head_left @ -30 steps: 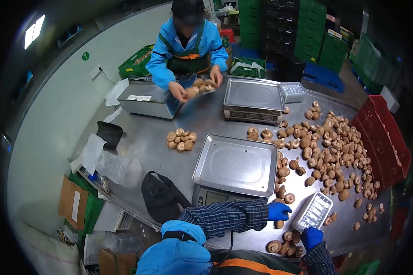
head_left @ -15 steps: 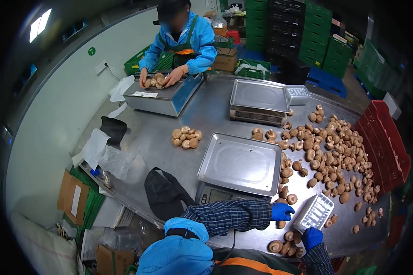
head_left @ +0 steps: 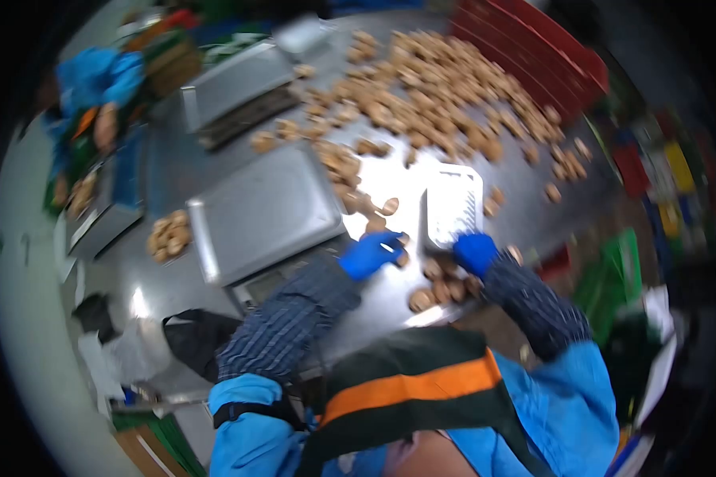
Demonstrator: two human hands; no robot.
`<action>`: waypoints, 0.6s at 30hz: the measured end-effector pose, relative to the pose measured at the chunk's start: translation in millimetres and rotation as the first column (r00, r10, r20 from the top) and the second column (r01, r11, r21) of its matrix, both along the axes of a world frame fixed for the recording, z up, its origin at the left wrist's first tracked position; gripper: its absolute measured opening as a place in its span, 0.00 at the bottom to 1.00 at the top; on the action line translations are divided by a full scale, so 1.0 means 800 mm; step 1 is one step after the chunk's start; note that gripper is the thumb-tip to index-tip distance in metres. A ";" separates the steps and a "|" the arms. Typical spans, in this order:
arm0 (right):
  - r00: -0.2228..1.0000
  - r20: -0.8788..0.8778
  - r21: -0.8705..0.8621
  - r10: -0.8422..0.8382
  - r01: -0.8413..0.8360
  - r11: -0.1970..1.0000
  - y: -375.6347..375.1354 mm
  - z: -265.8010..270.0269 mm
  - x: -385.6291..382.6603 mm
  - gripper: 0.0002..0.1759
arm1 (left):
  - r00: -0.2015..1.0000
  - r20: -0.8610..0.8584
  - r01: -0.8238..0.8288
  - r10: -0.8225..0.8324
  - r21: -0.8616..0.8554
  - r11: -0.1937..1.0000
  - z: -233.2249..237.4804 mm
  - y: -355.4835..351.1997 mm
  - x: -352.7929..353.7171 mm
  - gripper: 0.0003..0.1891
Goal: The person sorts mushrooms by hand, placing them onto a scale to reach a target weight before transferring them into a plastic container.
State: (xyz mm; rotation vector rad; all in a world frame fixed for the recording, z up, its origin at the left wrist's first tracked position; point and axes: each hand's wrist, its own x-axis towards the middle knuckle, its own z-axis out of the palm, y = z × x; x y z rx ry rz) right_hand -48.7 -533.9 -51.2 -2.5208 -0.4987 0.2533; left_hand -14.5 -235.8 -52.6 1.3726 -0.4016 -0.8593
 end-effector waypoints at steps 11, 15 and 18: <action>0.919 0.319 -0.256 0.232 -0.153 0.955 0.061 0.090 -0.005 0.08 | 0.899 -0.336 -0.253 0.281 0.123 0.959 0.092 -0.071 0.039 0.24; 0.882 0.418 0.389 -0.216 0.041 0.920 0.013 0.087 0.018 0.12 | 0.937 -0.180 -0.283 0.299 0.113 0.953 0.084 -0.079 0.079 0.21; 0.791 -0.081 0.641 -0.607 0.508 0.575 -0.031 0.090 0.077 0.18 | 0.975 -0.127 -0.153 0.181 0.206 0.967 0.095 -0.103 0.109 0.20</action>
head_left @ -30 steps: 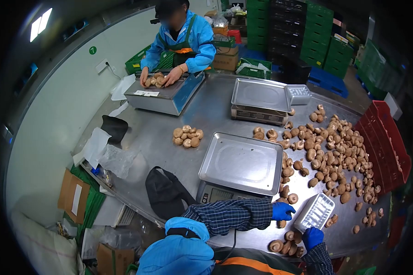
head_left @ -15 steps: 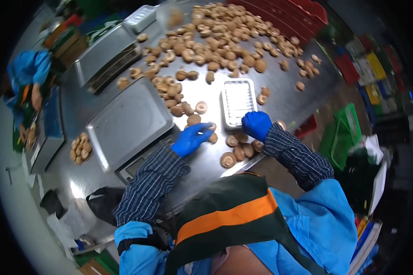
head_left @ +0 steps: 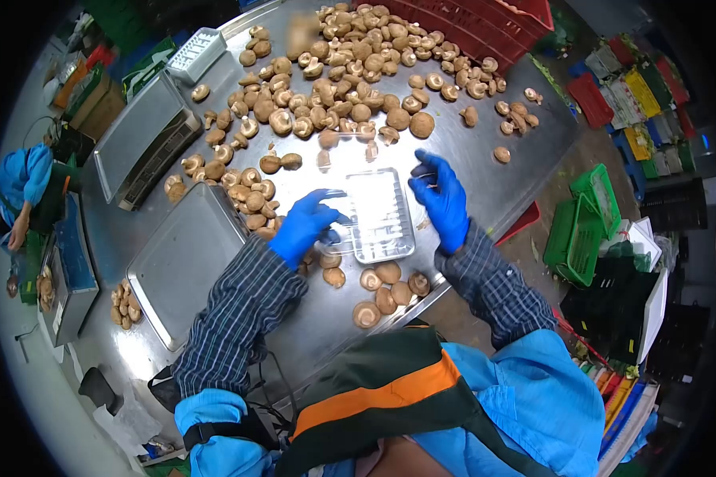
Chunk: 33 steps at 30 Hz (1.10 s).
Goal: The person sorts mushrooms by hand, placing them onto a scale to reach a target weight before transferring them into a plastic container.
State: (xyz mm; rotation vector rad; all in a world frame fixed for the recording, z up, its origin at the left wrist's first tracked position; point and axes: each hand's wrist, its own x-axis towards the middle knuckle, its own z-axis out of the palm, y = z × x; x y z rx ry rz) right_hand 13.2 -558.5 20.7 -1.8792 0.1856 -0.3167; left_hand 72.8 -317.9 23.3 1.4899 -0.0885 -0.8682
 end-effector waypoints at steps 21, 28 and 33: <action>0.873 -0.423 0.658 0.243 0.111 0.745 -0.107 -0.161 0.304 0.28 | 0.729 0.685 -0.377 0.012 0.386 0.842 -0.157 -0.129 0.207 0.64; 0.898 -0.157 0.956 0.410 0.034 0.293 -0.022 -0.201 0.320 0.25 | 0.652 0.758 -0.382 -0.014 0.345 0.857 -0.140 -0.118 0.222 0.60; 0.857 -0.054 0.940 0.512 -0.129 0.315 -0.033 -0.168 0.299 0.18 | 0.671 0.722 -0.235 0.168 -0.007 0.972 -0.098 -0.099 0.191 0.67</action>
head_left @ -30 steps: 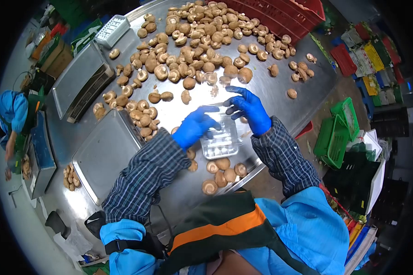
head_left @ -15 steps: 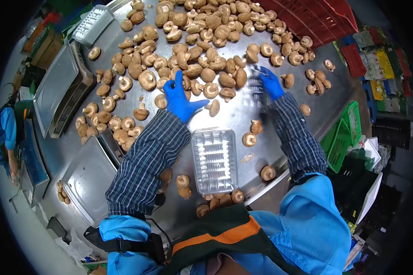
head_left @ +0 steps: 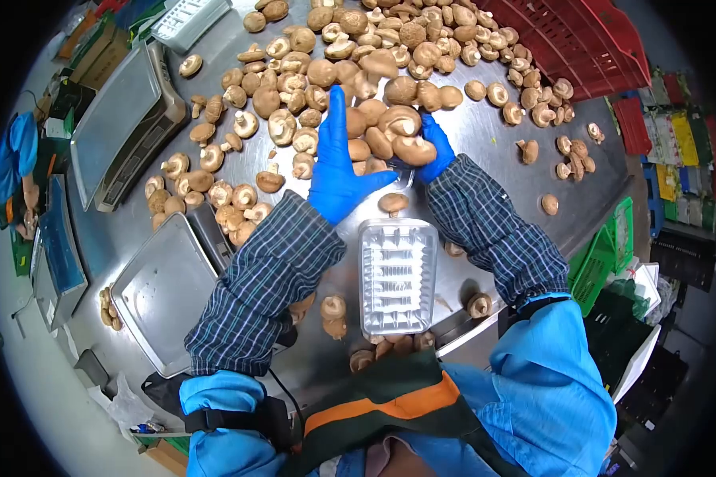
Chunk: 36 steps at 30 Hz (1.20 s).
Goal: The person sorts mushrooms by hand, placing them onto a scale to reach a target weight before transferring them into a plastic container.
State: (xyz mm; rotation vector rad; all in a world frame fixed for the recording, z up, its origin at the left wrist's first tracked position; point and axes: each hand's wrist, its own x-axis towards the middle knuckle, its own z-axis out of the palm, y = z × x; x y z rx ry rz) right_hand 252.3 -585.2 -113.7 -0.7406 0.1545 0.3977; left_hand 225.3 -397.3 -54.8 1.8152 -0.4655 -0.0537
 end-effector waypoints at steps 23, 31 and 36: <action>0.975 0.015 0.209 -0.223 0.215 0.954 0.288 0.136 -0.220 0.24 | 0.803 0.142 -0.528 0.579 -0.280 0.802 0.060 0.198 -0.232 0.76; 0.998 0.043 -0.288 -0.047 0.057 0.956 0.405 0.141 -0.278 0.32 | 0.927 -0.013 -0.362 0.375 -0.294 0.885 0.049 0.403 -0.282 0.72; 0.965 -0.118 -0.589 0.234 -0.258 0.766 0.416 0.115 -0.271 0.22 | 0.976 0.025 -0.214 0.217 -0.081 0.973 0.026 0.496 -0.264 0.68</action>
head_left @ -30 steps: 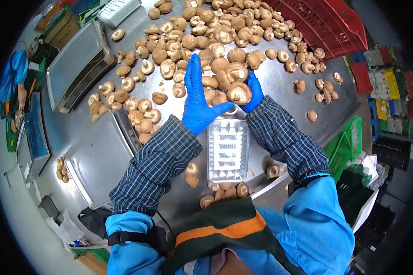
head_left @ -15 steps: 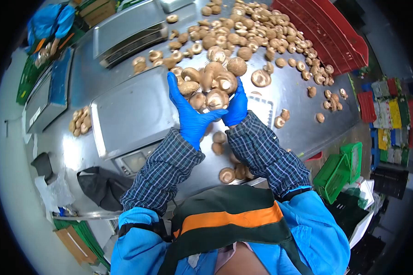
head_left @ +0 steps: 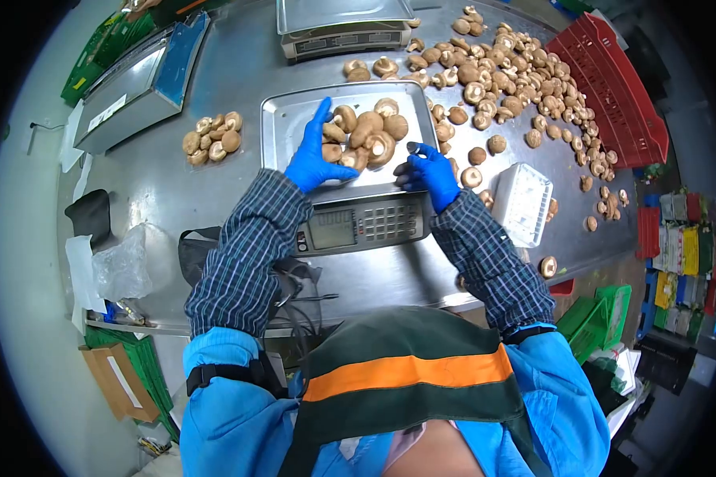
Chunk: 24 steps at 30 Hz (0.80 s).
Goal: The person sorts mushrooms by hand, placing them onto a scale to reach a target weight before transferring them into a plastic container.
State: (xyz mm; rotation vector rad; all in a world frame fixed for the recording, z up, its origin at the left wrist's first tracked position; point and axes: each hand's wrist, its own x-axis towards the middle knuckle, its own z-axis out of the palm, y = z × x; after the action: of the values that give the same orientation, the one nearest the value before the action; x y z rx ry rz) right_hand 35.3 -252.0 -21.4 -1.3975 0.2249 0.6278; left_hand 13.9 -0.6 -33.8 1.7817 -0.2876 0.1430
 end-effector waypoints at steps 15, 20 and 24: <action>0.980 0.195 -0.133 0.037 -0.011 0.991 -0.091 0.050 -0.043 0.19 | 0.970 0.038 -0.242 0.240 0.243 0.939 0.032 0.066 -0.082 0.54; 0.973 0.219 -0.167 0.076 -0.040 0.985 -0.112 0.049 -0.057 0.18 | 0.945 -0.121 -0.283 0.304 0.163 0.945 0.050 0.067 -0.108 0.51; 0.972 0.220 -0.194 0.085 -0.041 0.980 -0.136 0.035 -0.065 0.18 | 0.932 -0.177 -0.279 0.317 0.207 0.938 0.065 0.051 -0.112 0.51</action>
State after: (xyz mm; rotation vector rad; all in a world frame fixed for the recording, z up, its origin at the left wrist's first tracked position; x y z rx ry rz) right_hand -16.5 -360.7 6.6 -1.6518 0.0573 0.5025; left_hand -75.5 39.9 17.9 1.9943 0.1300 0.1490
